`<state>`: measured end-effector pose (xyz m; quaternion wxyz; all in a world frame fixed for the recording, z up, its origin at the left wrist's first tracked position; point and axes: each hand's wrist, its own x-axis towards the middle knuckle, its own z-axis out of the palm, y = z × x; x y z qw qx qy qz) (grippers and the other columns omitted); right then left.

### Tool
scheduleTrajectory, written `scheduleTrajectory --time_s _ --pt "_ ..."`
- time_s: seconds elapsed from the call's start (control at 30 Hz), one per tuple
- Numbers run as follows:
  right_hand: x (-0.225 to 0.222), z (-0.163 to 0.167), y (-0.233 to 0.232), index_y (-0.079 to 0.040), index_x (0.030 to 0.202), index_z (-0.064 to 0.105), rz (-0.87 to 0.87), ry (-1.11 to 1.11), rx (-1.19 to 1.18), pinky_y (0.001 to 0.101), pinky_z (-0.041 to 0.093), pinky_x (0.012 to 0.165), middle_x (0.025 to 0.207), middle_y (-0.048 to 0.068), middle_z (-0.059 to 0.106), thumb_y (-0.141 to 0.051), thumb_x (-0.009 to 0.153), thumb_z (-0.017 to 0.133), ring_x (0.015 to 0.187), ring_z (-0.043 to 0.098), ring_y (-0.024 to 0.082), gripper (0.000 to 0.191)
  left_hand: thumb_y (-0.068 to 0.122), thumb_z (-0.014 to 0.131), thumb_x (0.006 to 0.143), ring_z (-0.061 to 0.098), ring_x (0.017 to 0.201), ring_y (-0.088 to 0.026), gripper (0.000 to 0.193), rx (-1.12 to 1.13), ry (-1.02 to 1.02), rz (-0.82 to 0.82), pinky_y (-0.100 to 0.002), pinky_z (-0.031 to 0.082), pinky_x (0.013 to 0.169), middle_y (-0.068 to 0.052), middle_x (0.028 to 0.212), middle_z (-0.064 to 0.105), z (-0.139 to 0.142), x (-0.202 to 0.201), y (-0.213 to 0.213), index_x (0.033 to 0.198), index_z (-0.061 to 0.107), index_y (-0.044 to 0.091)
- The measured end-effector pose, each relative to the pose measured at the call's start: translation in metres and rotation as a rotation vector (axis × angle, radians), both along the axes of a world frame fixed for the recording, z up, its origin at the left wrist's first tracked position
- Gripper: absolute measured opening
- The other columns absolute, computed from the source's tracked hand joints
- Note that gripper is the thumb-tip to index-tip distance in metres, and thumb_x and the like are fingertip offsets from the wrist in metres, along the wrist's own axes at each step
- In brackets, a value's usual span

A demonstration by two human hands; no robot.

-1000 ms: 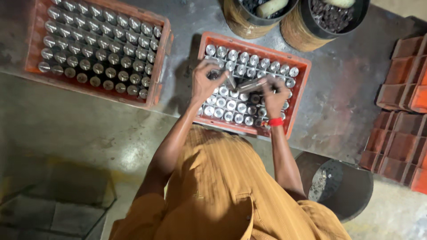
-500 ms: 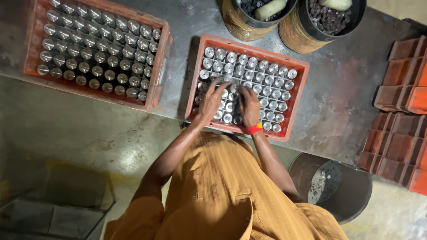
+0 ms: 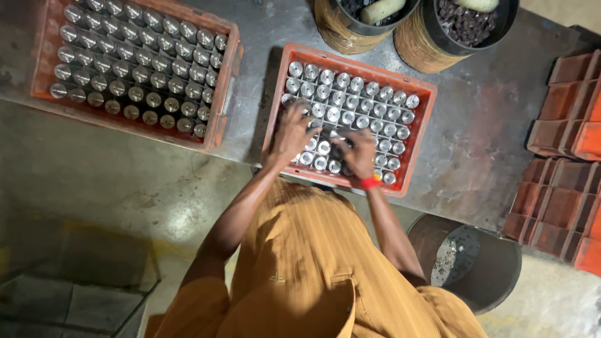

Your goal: The person arranges small metal caps into a red plastic crate, placing them one by one into the grid cells. The person then uses a small stone to press down and align the caps within the crate.

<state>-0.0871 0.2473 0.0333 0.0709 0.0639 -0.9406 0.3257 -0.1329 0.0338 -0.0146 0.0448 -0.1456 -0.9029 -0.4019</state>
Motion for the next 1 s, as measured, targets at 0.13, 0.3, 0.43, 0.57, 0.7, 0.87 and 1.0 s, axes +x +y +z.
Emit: scheduleTrajectory --time_s 0.13,0.3,0.43,0.57,0.7,0.87,1.0 --pt "0.01 -0.009 0.026 -0.001 0.119 0.071 -0.301 0.007 -0.74 0.0327 0.053 0.084 0.104 0.004 0.072 -0.038 0.106 0.07 0.094 0.065 0.017 0.04 0.045 0.076 0.09 0.068 0.127 -0.025 0.044 0.566 -0.41 0.15 -0.042 0.053 0.113 -0.011 0.129 0.072 0.018 0.013 -0.019 0.115 0.077 0.009" --pt "0.029 -0.043 -0.01 0.002 0.132 0.059 -0.33 -0.353 -1.056 0.0346 0.047 0.062 0.093 0.009 0.065 -0.041 0.107 0.058 0.074 0.059 0.021 0.049 0.044 0.064 0.109 0.066 0.125 -0.03 0.049 0.531 -0.617 0.152 -0.04 0.05 0.106 -0.016 0.137 0.068 0.009 0.032 0.001 0.145 0.059 0.012" --pt "0.034 -0.037 -0.028 0.006 0.123 0.052 -0.137 -0.022 -0.029 0.0486 0.052 0.072 0.097 0.026 0.064 -0.031 0.097 0.074 0.082 0.063 0.042 0.05 0.033 0.071 0.095 0.067 0.108 -0.037 0.051 -0.021 -0.437 0.04 -0.045 0.055 0.089 -0.009 0.144 0.06 -0.014 0.051 -0.002 0.143 0.059 0.02" --pt "0.033 -0.011 -0.022 0.0 0.132 0.061 0.11 0.075 0.092 0.0494 0.053 0.082 0.114 0.03 0.064 -0.014 0.092 0.067 0.096 0.063 0.045 0.043 0.005 0.064 0.093 0.066 0.12 -0.032 0.043 0.137 0.024 -0.019 -0.041 0.059 0.097 -0.01 0.144 0.059 -0.021 0.064 0.006 0.134 0.068 0.018" --pt "0.042 0.0 -0.022 -0.005 0.118 0.066 0.058 0.01 0.14 0.0489 0.05 0.087 0.108 0.021 0.067 -0.017 0.097 0.068 0.099 0.064 0.042 0.025 0.009 0.068 0.098 0.06 0.124 -0.029 0.032 0.085 -0.024 0.097 -0.044 0.052 0.103 -0.007 0.137 0.06 -0.017 0.079 0.008 0.128 0.073 0.016" --pt "0.038 -0.015 -0.04 -0.002 0.11 0.071 0.118 -0.032 0.195 0.0482 0.047 0.079 0.1 0.019 0.072 -0.025 0.096 0.07 0.083 0.059 0.04 0.026 0.033 0.077 0.081 0.038 0.133 -0.044 0.046 -0.308 -0.012 0.166 -0.059 0.034 0.102 -0.026 0.139 0.05 -0.017 0.067 0.015 0.116 0.073 0.003" --pt "0.028 -0.014 -0.028 -0.004 0.098 0.073 0.183 -0.05 0.128 0.0467 0.048 0.085 0.093 0.014 0.074 -0.026 0.097 0.075 0.088 0.059 0.038 0.022 0.04 0.076 0.086 0.041 0.135 -0.038 0.043 -0.294 -0.009 0.01 -0.056 0.036 0.105 -0.02 0.141 0.053 -0.014 0.043 0.013 0.11 0.076 0.005"
